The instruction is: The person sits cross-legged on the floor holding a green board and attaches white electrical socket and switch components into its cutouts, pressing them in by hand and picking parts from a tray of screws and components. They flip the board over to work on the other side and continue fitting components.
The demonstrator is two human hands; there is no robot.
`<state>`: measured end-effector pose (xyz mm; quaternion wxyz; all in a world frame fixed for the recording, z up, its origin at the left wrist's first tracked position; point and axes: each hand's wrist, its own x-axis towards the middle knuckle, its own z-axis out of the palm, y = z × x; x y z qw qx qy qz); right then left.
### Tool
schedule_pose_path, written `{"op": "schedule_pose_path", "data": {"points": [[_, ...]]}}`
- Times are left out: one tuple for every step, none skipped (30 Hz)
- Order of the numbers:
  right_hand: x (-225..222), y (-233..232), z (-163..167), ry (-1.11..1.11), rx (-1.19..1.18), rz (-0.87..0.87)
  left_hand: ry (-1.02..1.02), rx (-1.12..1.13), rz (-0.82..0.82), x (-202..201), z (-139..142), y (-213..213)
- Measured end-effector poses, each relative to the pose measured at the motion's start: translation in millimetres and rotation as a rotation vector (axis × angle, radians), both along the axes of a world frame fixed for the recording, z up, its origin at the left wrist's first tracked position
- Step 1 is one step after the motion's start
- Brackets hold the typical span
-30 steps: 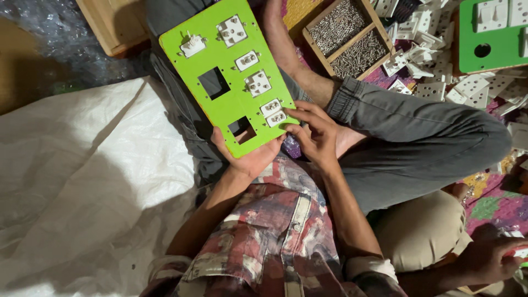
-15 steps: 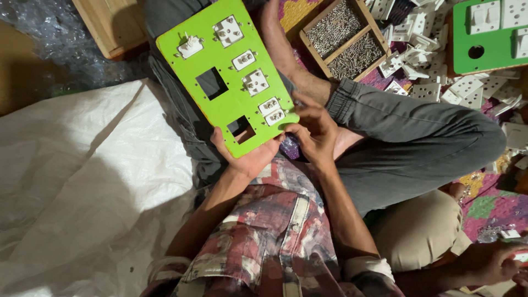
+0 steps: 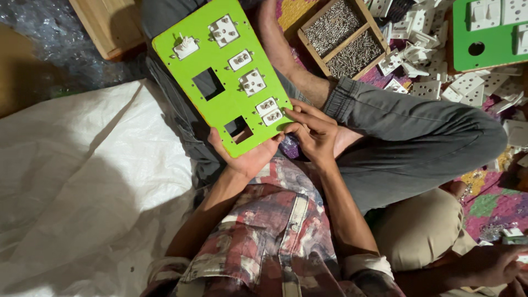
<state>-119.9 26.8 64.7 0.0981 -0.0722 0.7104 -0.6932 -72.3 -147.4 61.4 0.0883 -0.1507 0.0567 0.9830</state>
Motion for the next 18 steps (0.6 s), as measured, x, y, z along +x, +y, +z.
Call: {"op": "schedule_pose_path", "data": {"points": [[0,-1,1,-0.011,-0.011,-0.01,-0.005,-0.026,-0.001,0,0,0],[-2,-2,3,0.056,0.026,0.003,0.008,-0.003,0.005,0,-1,0],[-5,-3,6,0.122,0.062,0.016,0.021,0.02,0.012,0,-2,0],[-6,-4,9,0.187,0.099,0.03,0.031,0.043,0.019,0,-2,0],[-8,-5,12,0.14,-0.003,0.049,0.031,0.034,0.015,1,-3,-1],[-9,-8,15,0.093,-0.105,0.067,0.031,0.025,0.01,2,-4,-1],[-10,-9,18,0.046,-0.207,0.085,0.032,0.015,0.004,2,-4,-2],[-12,-8,21,0.084,-0.064,0.119,0.02,0.022,0.004,2,-5,-2],[-12,-6,24,0.119,0.079,0.153,0.007,0.027,0.005,2,-5,-2],[-12,-4,26,0.151,0.221,0.186,-0.01,0.033,0.004,2,-4,-2],[-11,-3,26,0.121,0.174,0.179,-0.003,0.047,-0.001,3,-2,-1],[-11,-3,25,0.096,0.127,0.171,0.008,0.06,-0.007,2,-1,-1],[-12,-3,22,0.071,0.077,0.164,0.019,0.07,-0.011,1,1,-2],[-10,-2,20,0.056,0.07,0.156,0.013,0.055,-0.008,0,3,-1],[-9,-2,17,0.04,0.063,0.146,0.006,0.04,-0.005,-1,5,-1],[-7,0,15,0.024,0.056,0.135,-0.001,0.026,-0.004,-2,7,-1],[-5,1,13,0.026,0.036,0.128,0.015,0.045,0.001,-3,9,-1],[-3,1,10,0.029,0.015,0.121,0.031,0.064,0.008,-3,11,-1]]}}
